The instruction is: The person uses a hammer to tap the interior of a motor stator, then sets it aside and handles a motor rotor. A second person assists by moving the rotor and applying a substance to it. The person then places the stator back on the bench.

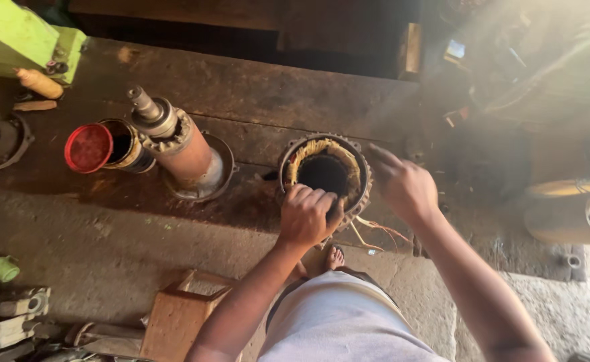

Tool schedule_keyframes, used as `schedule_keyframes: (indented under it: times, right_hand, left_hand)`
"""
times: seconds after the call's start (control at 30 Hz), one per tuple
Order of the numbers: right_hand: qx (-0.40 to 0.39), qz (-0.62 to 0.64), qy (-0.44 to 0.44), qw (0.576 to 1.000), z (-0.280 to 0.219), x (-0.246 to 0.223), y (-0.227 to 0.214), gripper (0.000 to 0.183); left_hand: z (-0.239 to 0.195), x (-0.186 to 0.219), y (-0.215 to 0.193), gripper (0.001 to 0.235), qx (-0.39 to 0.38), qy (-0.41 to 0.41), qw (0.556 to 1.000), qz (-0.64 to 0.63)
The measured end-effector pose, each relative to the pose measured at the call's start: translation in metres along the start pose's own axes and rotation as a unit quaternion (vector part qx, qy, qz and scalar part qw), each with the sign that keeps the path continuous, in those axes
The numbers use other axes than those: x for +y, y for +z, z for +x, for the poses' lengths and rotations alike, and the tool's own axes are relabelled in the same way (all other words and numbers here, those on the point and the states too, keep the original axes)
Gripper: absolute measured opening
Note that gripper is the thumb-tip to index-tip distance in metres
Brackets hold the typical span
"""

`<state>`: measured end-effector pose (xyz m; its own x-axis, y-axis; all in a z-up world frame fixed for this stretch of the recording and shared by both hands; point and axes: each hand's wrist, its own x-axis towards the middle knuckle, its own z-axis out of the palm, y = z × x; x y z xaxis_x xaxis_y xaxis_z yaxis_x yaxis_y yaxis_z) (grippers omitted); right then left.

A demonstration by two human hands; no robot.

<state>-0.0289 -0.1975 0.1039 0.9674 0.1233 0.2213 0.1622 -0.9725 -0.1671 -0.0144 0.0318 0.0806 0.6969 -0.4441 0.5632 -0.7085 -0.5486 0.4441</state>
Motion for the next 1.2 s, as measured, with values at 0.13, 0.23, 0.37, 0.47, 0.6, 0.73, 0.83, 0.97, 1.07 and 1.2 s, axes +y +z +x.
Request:
schedule_keyframes:
  times: [0.13, 0.23, 0.37, 0.47, 0.6, 0.73, 0.83, 0.97, 1.07, 1.2]
  right_hand:
    - [-0.079, -0.055, 0.019, 0.995, 0.012, 0.002, -0.011, 0.042]
    - [-0.013, 0.062, 0.054, 0.997, 0.027, 0.004, -0.013, 0.042]
    - [-0.059, 0.027, -0.078, 0.995, 0.036, 0.025, -0.017, 0.040]
    - [-0.066, 0.000, -0.090, 0.994, 0.035, 0.041, -0.017, 0.038]
    - [-0.080, -0.031, -0.025, 0.996, 0.034, 0.036, -0.007, 0.041]
    - [0.033, 0.045, -0.096, 0.994, 0.020, 0.016, 0.000, 0.044]
    - [-0.016, -0.039, -0.039, 0.998, 0.004, 0.011, -0.003, 0.034]
    - [0.017, -0.026, -0.043, 0.999, -0.005, 0.018, 0.005, 0.048]
    - [0.031, -0.004, -0.070, 0.997, -0.001, 0.018, 0.010, 0.048]
    - [-0.011, -0.038, -0.045, 0.998, -0.003, 0.012, -0.005, 0.049]
  left_hand:
    - [0.005, 0.000, 0.004, 0.021, -0.004, -0.017, 1.000, 0.002]
    - [0.004, -0.001, 0.006, 0.023, -0.008, -0.015, 1.000, 0.006]
    - [0.002, 0.000, 0.006, 0.024, 0.007, -0.007, 1.000, 0.011]
    - [0.003, -0.001, 0.009, 0.025, 0.012, -0.013, 1.000, 0.010]
    - [0.003, -0.003, 0.013, 0.026, 0.029, -0.006, 0.999, 0.023]
    - [-0.001, 0.002, 0.013, 0.025, 0.016, -0.011, 0.999, 0.029]
    - [0.001, 0.003, 0.010, 0.024, 0.020, -0.018, 1.000, 0.010]
    - [0.003, 0.004, 0.010, 0.024, 0.010, -0.013, 1.000, 0.023]
    - [0.000, 0.005, 0.011, 0.024, 0.020, -0.010, 0.999, 0.036]
    - [0.001, 0.000, 0.014, 0.023, 0.020, -0.010, 0.999, 0.046]
